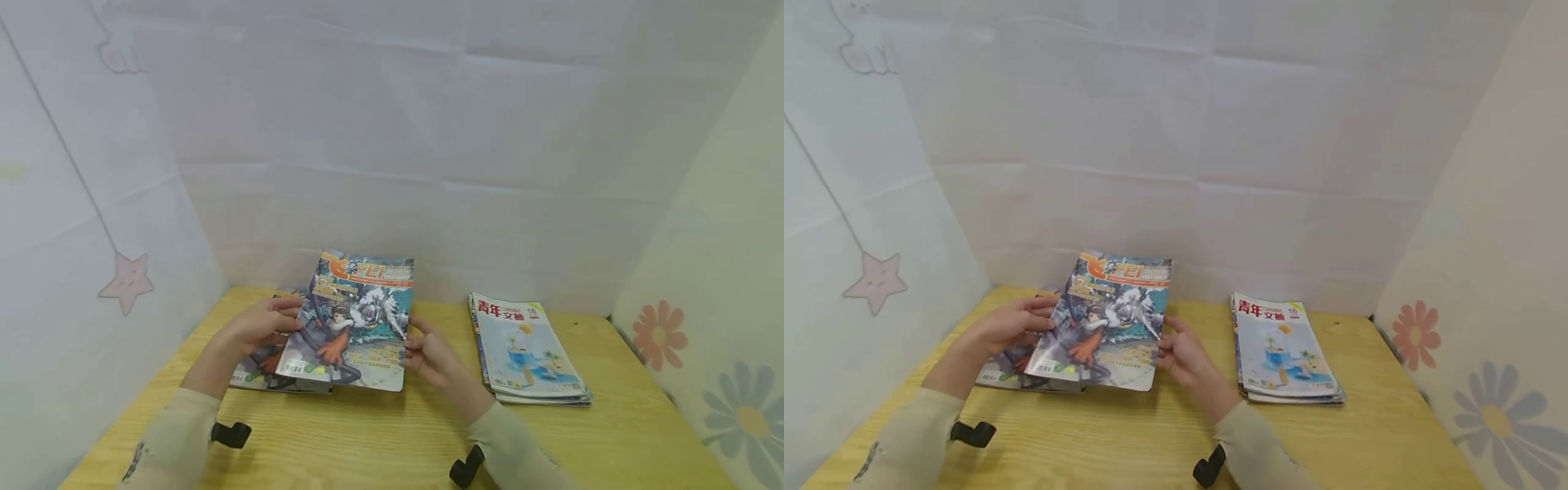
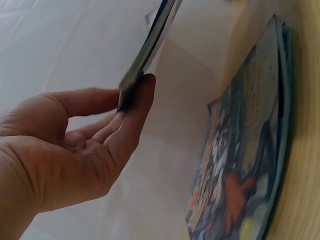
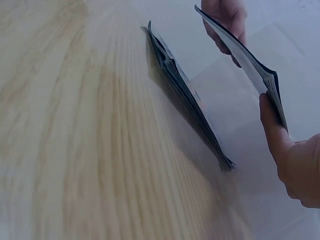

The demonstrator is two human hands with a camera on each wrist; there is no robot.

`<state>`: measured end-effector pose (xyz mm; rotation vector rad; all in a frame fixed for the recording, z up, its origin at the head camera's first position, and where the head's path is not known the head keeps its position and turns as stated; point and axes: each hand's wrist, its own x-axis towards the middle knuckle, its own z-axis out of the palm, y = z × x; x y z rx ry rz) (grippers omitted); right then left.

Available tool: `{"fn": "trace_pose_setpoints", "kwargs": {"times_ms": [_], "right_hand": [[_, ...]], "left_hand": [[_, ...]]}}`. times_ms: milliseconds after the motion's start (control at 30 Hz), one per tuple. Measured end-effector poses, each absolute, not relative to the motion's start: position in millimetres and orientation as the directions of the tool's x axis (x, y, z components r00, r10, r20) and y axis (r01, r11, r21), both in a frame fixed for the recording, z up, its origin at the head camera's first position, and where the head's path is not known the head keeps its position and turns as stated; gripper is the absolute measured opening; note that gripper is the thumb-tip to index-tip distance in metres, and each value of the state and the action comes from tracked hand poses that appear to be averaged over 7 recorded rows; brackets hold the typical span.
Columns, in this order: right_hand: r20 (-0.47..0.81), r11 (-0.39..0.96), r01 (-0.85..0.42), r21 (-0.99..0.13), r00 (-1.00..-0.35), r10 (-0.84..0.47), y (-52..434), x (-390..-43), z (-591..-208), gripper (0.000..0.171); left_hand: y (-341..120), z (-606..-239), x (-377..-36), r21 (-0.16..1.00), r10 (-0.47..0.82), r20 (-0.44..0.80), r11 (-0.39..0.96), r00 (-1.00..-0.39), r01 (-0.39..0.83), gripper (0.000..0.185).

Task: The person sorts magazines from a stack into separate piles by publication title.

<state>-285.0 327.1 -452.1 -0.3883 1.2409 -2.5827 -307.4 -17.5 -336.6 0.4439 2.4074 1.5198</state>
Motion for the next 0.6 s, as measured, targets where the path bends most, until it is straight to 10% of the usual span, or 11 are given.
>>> {"fn": "trace_pose_setpoints", "kwargs": {"times_ms": [600], "right_hand": [[0.173,-0.702,0.155,-0.695,-0.912,-0.373,328.3,-293.0,-464.4,0.067]], "left_hand": [[-29.6,-353.4,-320.0,0.945,0.355,-0.045,0.317,-0.934,0.075,0.076]]}}
